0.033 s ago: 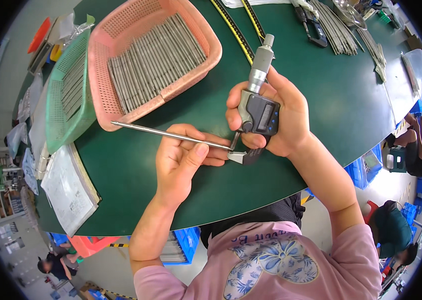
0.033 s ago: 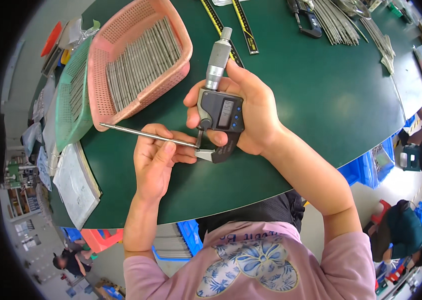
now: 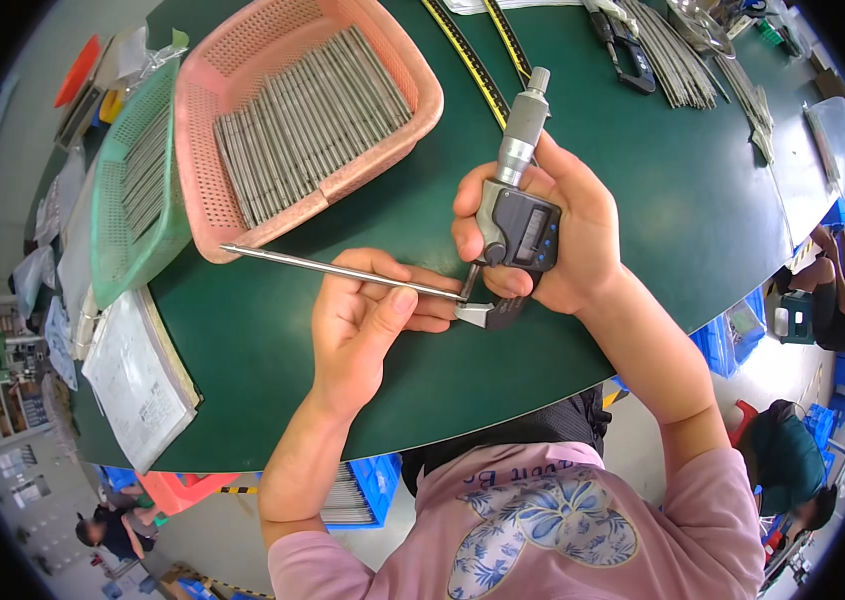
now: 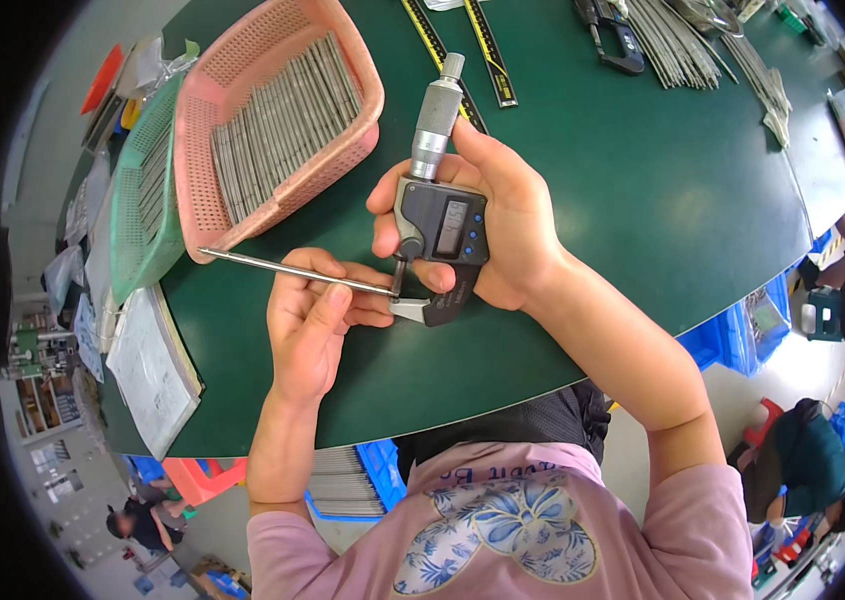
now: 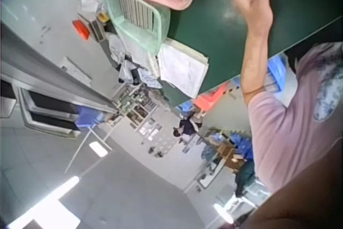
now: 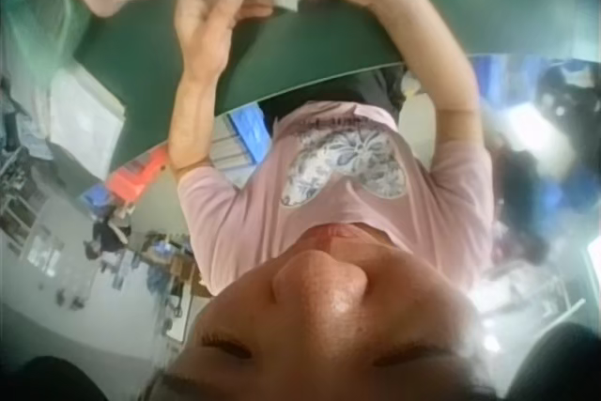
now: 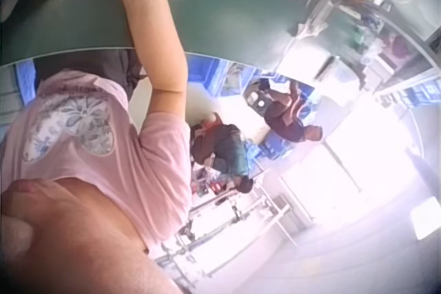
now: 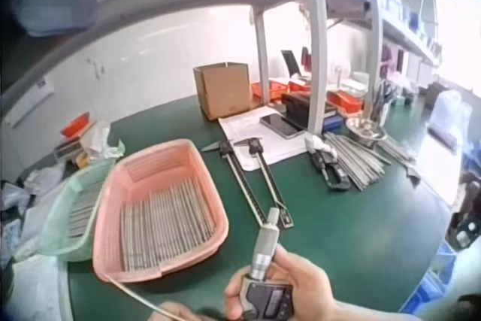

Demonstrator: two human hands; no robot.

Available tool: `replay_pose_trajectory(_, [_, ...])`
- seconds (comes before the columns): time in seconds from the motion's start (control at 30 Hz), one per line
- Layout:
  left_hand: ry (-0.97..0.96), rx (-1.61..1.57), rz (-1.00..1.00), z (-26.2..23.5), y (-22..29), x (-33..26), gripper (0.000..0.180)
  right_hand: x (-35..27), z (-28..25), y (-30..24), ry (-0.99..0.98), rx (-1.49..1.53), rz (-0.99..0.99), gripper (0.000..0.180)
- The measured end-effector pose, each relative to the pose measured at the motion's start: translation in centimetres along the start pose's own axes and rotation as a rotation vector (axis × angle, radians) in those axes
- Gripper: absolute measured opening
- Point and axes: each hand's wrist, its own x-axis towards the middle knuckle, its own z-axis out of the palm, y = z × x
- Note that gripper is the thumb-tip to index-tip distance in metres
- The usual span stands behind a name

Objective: The person repeatedly picks up thin metal rods from a pink basket and measures their diameter using a digital caliper. After each measurement, the rod is placed into a green basket. The process is repeated for multiple rods in a continuous loop.

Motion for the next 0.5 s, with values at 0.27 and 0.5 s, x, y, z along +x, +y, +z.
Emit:
replay_pose_trajectory(0.27, [-0.002, -0.003, 0.006, -0.21, 0.05, -0.15, 0.014, 0.15, -0.01, 0.29, 0.028, -0.034, -0.018, 0.065])
replay_pose_trajectory(0.5, [-0.003, 0.023, 0.016, 0.08, 0.14, -0.13, 0.016, -0.02, 0.13, 0.04, 0.052, -0.124, -0.045, 0.061])
